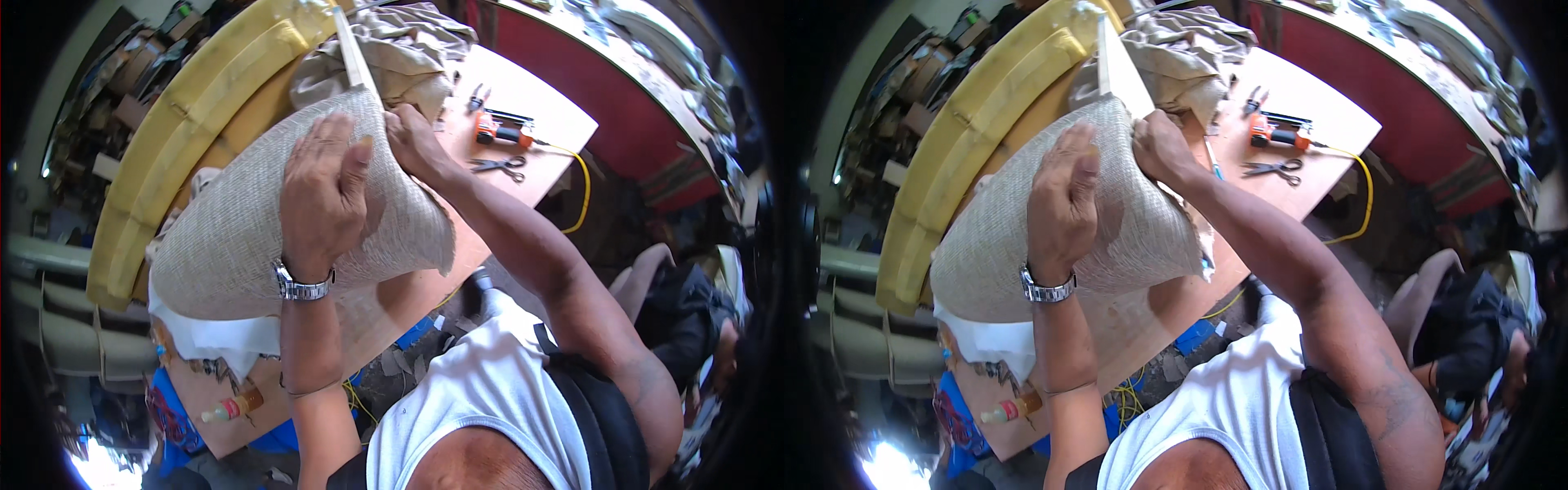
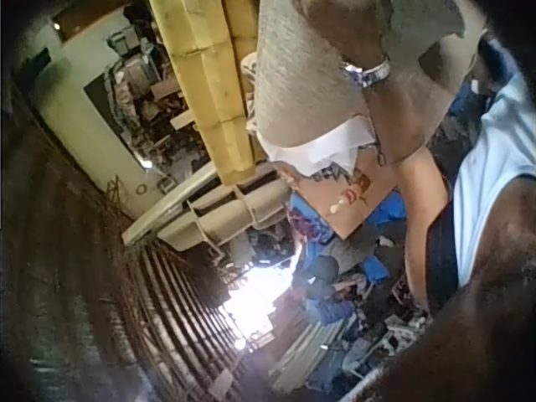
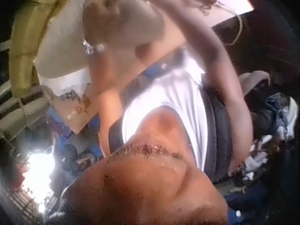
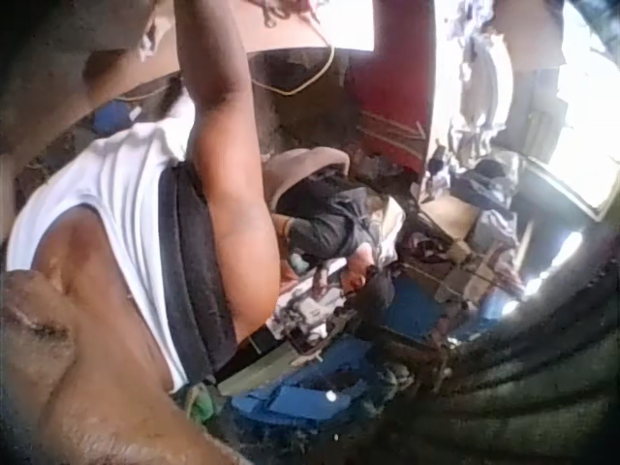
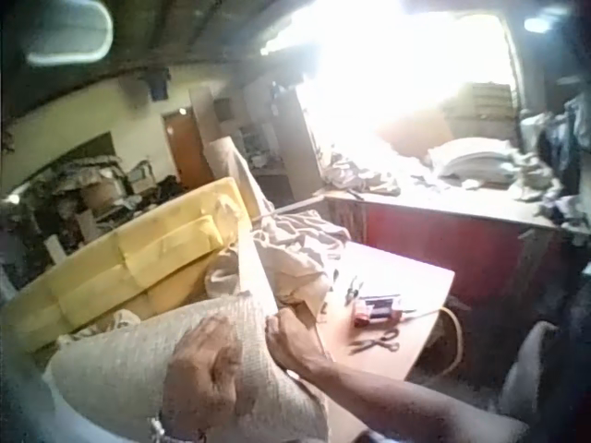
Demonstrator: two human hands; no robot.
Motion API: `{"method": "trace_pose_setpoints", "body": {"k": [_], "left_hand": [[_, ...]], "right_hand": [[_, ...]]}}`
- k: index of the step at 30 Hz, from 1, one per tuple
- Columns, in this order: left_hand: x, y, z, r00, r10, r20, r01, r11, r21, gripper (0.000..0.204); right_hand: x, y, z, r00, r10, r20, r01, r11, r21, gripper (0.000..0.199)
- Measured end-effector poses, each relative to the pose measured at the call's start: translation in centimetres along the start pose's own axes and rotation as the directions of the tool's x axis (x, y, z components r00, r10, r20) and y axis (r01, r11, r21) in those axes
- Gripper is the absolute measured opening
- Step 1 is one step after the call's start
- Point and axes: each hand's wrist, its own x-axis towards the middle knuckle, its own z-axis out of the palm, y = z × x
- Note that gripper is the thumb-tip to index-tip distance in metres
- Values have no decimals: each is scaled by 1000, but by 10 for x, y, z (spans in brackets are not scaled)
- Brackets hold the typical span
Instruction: The person wraps a piece of beige fabric around a wooden furniture component, likely a chair armrest. They smooth the fabric, trim the excess with scissors, and secure it using a staple gun.
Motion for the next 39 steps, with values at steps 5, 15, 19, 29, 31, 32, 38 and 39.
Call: {"method": "trace_pose_setpoints", "body": {"k": [5, 15, 19, 29, 31, 32, 38, 39], "left_hand": [[-1, -9, 2, 994, -104, -46, 112, 969, 219, 51], [3, -25, -26, 724, -603, -335, 604, 789, -115, 51], [-44, -105, -58, 540, -763, -355, 842, 489, 229, 60], [35, 50, 36, 556, -814, -171, 761, 415, 499, 61], [43, 69, 46, 595, -785, -175, 741, 450, 499, 59], [44, 78, 51, 599, -778, -189, 733, 439, 519, 58], [34, 94, 49, 685, -713, -148, 605, 444, 661, 56], [30, 98, 47, 686, -715, -132, 601, 456, 656, 57]], "right_hand": [[-13, 5, 14, 902, 343, 260, -426, 800, 422, 57], [25, 97, -28, 268, -209, 941, -458, 831, 315, 62], [52, 94, -17, 347, -342, 873, -107, 910, 400, 57], [57, 94, -1, 449, -351, 822, 46, 927, 371, 55], [56, 98, 2, 507, -367, 780, 64, 918, 390, 54], [55, 99, 3, 497, -367, 786, 39, 914, 403, 53], [67, 182, -11, 549, -355, 757, 45, 917, 397, 30], [70, 215, -22, 578, -294, 761, 50, 944, 327, 29]]}}
